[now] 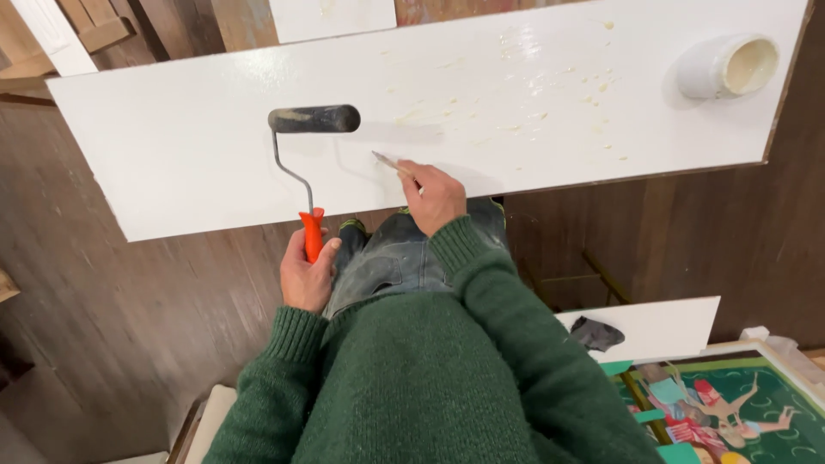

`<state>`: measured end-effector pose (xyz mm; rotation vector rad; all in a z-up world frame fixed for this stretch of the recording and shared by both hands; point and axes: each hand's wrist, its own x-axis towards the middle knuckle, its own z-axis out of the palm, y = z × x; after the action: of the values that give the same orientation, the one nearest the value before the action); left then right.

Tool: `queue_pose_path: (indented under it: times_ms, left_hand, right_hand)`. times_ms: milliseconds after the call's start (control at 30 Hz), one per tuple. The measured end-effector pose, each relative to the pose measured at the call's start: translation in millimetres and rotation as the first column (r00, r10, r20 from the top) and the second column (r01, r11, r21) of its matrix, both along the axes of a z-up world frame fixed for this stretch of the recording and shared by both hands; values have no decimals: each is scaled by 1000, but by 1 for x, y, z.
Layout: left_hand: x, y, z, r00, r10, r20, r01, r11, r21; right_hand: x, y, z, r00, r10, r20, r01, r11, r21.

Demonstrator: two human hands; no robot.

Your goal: Painting or priming a long white wooden board using a roller and a brush.

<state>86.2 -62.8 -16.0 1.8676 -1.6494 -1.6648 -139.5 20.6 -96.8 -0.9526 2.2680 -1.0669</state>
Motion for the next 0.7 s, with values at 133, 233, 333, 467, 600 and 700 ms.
queue_pose_path:
  times_ms: [133,233,333,467,600,700]
  left_hand:
    - [2,2,2,998,59,-3,-59,997,47]
    - [6,5,0,999,11,34,-12,1000,9]
    - [3,7,-4,999,33,13,-33,998,49]
    - [-1,7,-3,999,29,-25,-28,999,22]
    - [-3,8,5,1000,15,26,-15,1000,-4]
    - [-2,6,6,1000,6,22,-6,1000,-2]
  right_hand:
    - [-45,16,-15,944,-289,158,299,953,-45]
    - [-98,45,-10,885,-465,-18,462,883,-88]
    - [-109,58,-17,901,-362,-238,332,930,-156]
    - [-57,12,-2,975,-186,-122,186,982,-15]
    - [-30,-12,-12,982,-54,181,63,997,-45]
    - [-55,2,-12,941,-212,264,243,966,-88]
